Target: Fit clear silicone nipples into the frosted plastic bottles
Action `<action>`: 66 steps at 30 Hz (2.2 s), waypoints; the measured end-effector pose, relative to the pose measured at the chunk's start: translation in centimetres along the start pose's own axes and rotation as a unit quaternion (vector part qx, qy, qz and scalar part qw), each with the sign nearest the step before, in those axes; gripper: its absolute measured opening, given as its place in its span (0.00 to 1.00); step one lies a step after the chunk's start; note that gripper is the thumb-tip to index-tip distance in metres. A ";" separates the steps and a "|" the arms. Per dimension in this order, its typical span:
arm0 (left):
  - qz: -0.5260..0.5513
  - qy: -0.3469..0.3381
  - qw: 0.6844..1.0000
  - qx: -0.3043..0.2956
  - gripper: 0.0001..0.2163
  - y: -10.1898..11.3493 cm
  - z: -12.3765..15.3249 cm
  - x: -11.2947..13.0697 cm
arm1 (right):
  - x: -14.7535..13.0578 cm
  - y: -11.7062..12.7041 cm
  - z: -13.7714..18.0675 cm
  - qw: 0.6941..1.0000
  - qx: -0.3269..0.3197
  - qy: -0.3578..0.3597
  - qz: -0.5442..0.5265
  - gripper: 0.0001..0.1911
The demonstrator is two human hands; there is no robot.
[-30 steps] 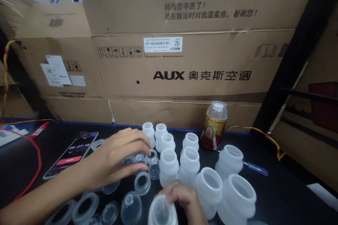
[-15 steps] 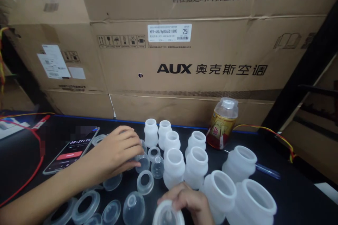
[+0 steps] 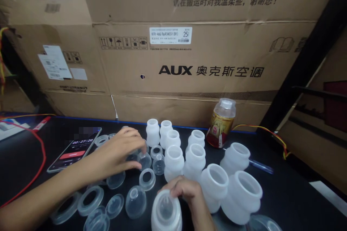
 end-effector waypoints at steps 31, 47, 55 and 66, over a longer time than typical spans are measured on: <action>0.260 -0.146 0.945 -0.134 0.13 8.3 -6.1 10.7 | -1.6 -1.0 0.0 1.000 -0.015 -0.019 0.010 0.42; 0.202 -0.105 0.955 -0.191 0.16 8.7 -5.5 12.2 | -1.9 -1.2 0.1 0.998 -0.020 -0.042 -0.036 0.41; 0.188 -0.106 0.955 -0.206 0.20 8.3 -5.7 12.6 | -2.5 -0.7 -0.3 0.999 0.030 -0.025 0.004 0.39; 0.142 -0.078 0.964 -0.209 0.18 7.5 -5.6 13.0 | -2.4 -1.0 -0.5 0.999 0.035 -0.019 -0.018 0.38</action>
Point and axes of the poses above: each hand's wrist, its own z-axis away from the middle knuckle, its own y-axis out of the back of the hand, x = y × z, the point moved 5 cm from there along -z, towards the middle knuckle, and after that the axes turned 3 degrees about x, right-handed, at the moved point
